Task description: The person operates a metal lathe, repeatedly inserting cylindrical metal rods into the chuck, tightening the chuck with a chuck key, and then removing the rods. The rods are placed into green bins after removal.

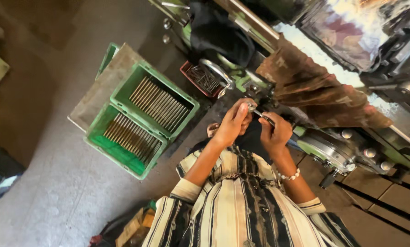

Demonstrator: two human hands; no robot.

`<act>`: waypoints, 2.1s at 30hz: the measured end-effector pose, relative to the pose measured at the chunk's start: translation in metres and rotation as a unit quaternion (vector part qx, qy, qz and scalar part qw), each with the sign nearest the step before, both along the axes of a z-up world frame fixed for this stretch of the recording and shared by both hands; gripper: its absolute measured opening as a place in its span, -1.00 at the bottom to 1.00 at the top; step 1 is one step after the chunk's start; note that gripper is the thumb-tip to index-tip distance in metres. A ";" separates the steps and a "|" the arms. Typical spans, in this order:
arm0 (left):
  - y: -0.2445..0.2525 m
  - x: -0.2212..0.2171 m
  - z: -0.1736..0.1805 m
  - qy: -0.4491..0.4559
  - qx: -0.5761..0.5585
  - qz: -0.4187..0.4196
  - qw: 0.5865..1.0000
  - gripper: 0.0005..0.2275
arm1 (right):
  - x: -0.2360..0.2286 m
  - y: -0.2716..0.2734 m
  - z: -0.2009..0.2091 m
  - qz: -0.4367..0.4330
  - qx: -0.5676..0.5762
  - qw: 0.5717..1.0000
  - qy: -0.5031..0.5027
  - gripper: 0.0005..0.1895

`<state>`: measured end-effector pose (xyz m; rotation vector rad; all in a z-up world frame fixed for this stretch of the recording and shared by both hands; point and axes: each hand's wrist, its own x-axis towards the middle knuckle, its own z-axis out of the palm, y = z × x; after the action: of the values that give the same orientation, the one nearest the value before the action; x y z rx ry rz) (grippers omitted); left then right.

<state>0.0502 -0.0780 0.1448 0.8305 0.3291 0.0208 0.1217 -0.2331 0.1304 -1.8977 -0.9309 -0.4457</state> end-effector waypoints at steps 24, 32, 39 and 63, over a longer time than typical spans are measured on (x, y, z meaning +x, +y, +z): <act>-0.002 0.003 0.084 -0.433 0.777 -0.185 0.419 -0.59 | 0.012 -0.107 -0.038 0.338 -0.022 0.271 0.901 -0.61; -0.005 0.017 0.111 -0.574 0.716 -0.223 0.329 -0.51 | 0.001 -0.097 -0.025 0.461 -0.065 0.241 0.851 -0.69; 0.010 0.034 0.094 -0.517 0.751 -0.248 0.327 -0.59 | 0.011 -0.087 -0.015 0.317 -0.017 0.318 0.894 -0.60; 0.028 0.073 -0.117 0.310 0.193 -0.026 0.930 -0.77 | 0.024 -0.006 -0.024 0.182 -0.170 0.937 0.244 -0.89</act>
<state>0.1233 -0.0504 0.0279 1.2310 0.9213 -0.2383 0.1461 -0.2393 0.1068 -1.9440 -1.0275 0.4202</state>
